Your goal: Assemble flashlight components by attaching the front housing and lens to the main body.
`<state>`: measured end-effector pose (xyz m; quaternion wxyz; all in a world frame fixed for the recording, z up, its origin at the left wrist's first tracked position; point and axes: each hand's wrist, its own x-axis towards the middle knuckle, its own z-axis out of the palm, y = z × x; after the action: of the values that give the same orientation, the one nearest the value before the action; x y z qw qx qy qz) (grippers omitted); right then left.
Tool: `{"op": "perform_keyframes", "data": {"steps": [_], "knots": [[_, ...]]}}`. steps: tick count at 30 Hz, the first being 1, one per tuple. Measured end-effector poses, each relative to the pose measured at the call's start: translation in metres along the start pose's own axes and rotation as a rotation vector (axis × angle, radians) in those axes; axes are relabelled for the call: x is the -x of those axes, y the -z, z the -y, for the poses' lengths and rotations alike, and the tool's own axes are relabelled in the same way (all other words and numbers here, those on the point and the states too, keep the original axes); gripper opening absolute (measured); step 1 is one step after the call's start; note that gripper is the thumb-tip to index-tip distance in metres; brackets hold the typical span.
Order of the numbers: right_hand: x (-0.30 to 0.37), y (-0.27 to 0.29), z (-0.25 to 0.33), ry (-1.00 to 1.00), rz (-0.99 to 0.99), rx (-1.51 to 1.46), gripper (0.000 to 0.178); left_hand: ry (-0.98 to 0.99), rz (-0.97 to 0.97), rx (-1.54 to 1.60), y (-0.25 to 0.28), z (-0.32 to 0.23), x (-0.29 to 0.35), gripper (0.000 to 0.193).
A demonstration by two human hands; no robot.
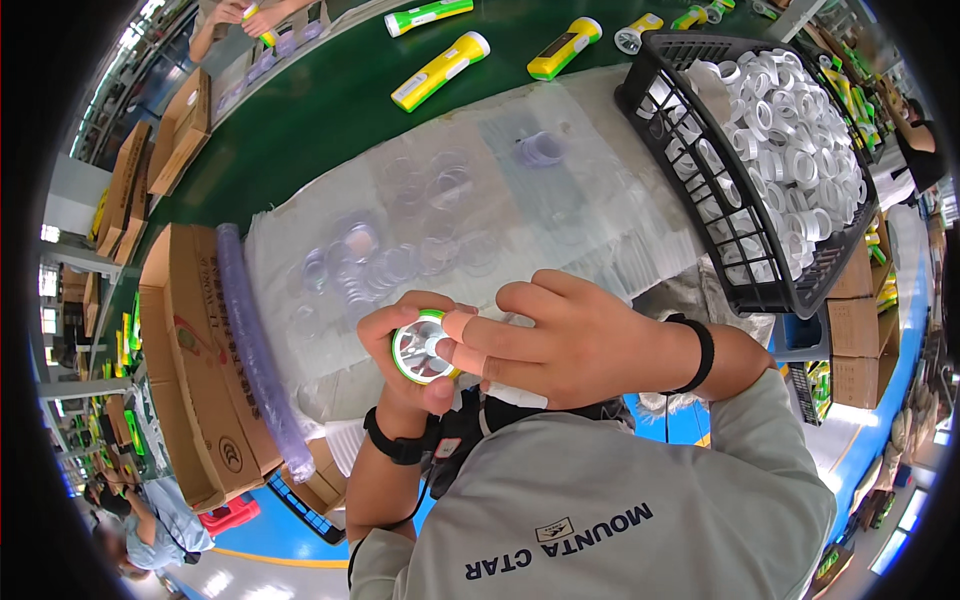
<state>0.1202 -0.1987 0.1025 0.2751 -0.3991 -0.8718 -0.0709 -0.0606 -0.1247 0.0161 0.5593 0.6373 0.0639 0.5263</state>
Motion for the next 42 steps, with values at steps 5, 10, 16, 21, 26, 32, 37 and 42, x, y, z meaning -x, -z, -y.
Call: {"op": "perform_keyframes", "data": {"steps": [5,10,16,21,26,32,37,42], "knots": [[0.014,0.008,-0.050,-0.295,-0.030,-0.066,0.040,-0.021,0.058,-0.105,-0.001,-0.005,-0.001,0.064],[0.074,-0.026,-0.096,-0.653,0.198,0.173,0.037,0.054,-0.004,-0.116,-0.009,-0.011,-0.007,0.064],[0.065,-0.036,-0.096,-0.740,0.392,0.240,0.030,0.046,0.025,-0.056,-0.004,-0.005,-0.003,0.064],[0.002,0.024,-0.073,-0.800,0.250,-0.565,0.022,0.033,0.079,-0.008,-0.008,-0.001,0.000,0.069],[-0.048,0.022,-0.036,-0.742,0.497,-0.918,0.024,0.058,0.019,0.020,-0.002,0.006,0.010,0.074],[-0.045,-0.001,-0.020,-0.600,0.333,-0.677,0.025,0.012,0.011,0.066,-0.002,0.009,0.010,0.074],[-0.040,-0.021,-0.014,-0.573,0.162,-0.774,0.033,-0.078,0.065,-0.015,0.002,0.006,0.005,0.076],[-0.040,-0.022,-0.015,-0.542,0.215,-0.867,0.036,-0.096,0.098,0.025,0.001,0.008,0.005,0.071]]}}
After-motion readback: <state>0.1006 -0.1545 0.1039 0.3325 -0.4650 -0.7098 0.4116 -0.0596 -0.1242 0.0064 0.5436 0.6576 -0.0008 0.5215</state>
